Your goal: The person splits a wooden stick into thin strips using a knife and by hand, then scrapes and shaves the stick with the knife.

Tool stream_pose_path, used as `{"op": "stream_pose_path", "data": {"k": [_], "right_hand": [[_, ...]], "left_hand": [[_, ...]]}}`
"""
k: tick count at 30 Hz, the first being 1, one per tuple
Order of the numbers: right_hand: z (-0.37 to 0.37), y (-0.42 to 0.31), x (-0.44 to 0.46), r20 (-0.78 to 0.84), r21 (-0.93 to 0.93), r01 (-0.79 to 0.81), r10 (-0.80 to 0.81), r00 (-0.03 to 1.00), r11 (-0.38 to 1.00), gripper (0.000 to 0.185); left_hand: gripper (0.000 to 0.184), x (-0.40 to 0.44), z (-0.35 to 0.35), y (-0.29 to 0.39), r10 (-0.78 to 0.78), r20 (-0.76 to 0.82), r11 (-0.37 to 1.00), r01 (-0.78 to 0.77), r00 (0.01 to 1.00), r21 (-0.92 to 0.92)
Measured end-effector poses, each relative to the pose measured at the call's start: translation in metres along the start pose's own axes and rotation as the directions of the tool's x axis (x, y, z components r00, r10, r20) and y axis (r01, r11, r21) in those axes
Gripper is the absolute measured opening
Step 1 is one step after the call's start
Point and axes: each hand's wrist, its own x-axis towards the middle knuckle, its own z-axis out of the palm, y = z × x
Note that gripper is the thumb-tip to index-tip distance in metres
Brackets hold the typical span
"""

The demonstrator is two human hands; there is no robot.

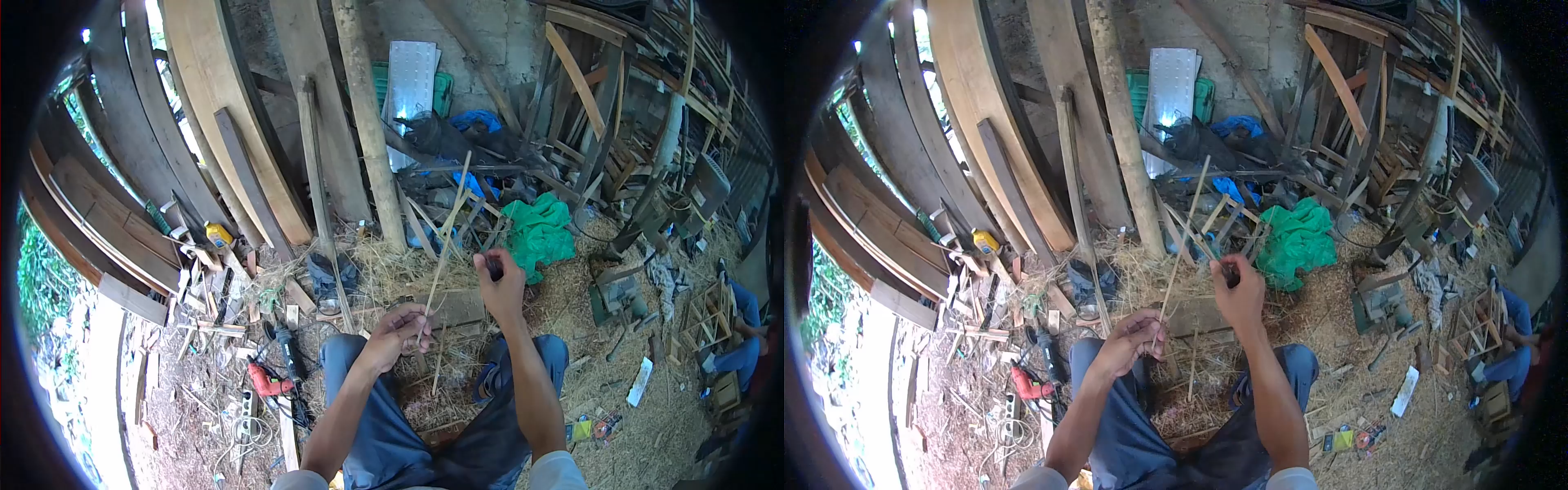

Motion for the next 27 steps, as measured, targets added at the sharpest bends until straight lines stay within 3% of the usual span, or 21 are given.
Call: {"op": "stream_pose_path", "data": {"k": [1, 3, 4, 6, 8, 10, 12, 15, 19, 23, 25, 27], "right_hand": [[0.0, -0.001, -0.002, 0.001, 0.002, 0.004, -0.004, 1.0, 1.0, 0.018], [-0.001, -0.004, -0.01, 0.221, -0.177, 0.034, 0.006, 0.975, 0.984, 0.014], [0.001, -0.006, -0.014, 0.22, -0.177, 0.034, 0.006, 0.975, 0.984, 0.014], [0.011, -0.012, -0.023, 0.274, -0.045, 0.392, -0.366, 0.889, 0.919, 0.015], [0.022, -0.015, -0.034, 0.315, -0.113, 0.409, -0.357, 0.879, 0.906, 0.017], [0.023, -0.014, -0.039, 0.36, -0.18, 0.425, -0.342, 0.868, 0.887, 0.02], [0.022, -0.013, -0.041, 0.489, -0.307, 0.404, -0.222, 0.844, 0.862, 0.017], [0.018, -0.012, -0.041, 0.509, -0.376, 0.36, -0.135, 0.85, 0.854, 0.012], [0.016, -0.011, -0.041, 0.459, -0.424, 0.342, -0.126, 0.879, 0.839, 0.016], [0.015, -0.011, -0.04, 0.411, -0.513, 0.323, -0.104, 0.906, 0.795, 0.007], [0.017, -0.007, -0.037, 0.416, -0.546, 0.34, -0.104, 0.903, 0.766, 0.005], [0.025, 0.011, -0.03, 0.268, -0.607, 0.207, -0.047, 0.962, 0.767, 0.007]], "left_hand": [[0.019, 0.0, 0.001, 0.001, 0.019, 0.02, 0.999, -0.018, 1.0, -0.051], [0.019, 0.0, 0.004, 0.003, 0.055, 0.023, 0.998, -0.054, 0.998, -0.039], [0.019, 0.0, 0.005, 0.003, 0.089, 0.027, 0.996, -0.089, 0.996, -0.024], [0.018, 0.001, 0.006, -0.002, 0.105, -0.002, 0.994, -0.105, 0.994, 0.026], [0.017, 0.002, 0.013, -0.004, 0.12, -0.027, 0.99, -0.118, 0.992, 0.077], [0.015, -0.002, 0.023, -0.005, 0.169, -0.047, 0.986, -0.169, 0.984, 0.015], [0.014, -0.002, 0.024, -0.013, 0.179, -0.046, 0.984, -0.179, 0.983, -0.002], [0.011, -0.004, 0.029, -0.016, 0.175, -0.061, 0.984, -0.177, 0.983, -0.034], [0.011, -0.004, 0.03, -0.02, 0.141, -0.073, 0.987, -0.146, 0.987, -0.073], [0.012, -0.001, 0.03, -0.023, 0.131, -0.062, 0.986, -0.137, 0.989, -0.092], [0.012, -0.002, 0.035, -0.018, 0.113, -0.129, 0.971, -0.137, 0.985, -0.194], [0.016, -0.002, 0.035, -0.016, 0.071, -0.133, 0.97, -0.099, 0.989, -0.223]]}}
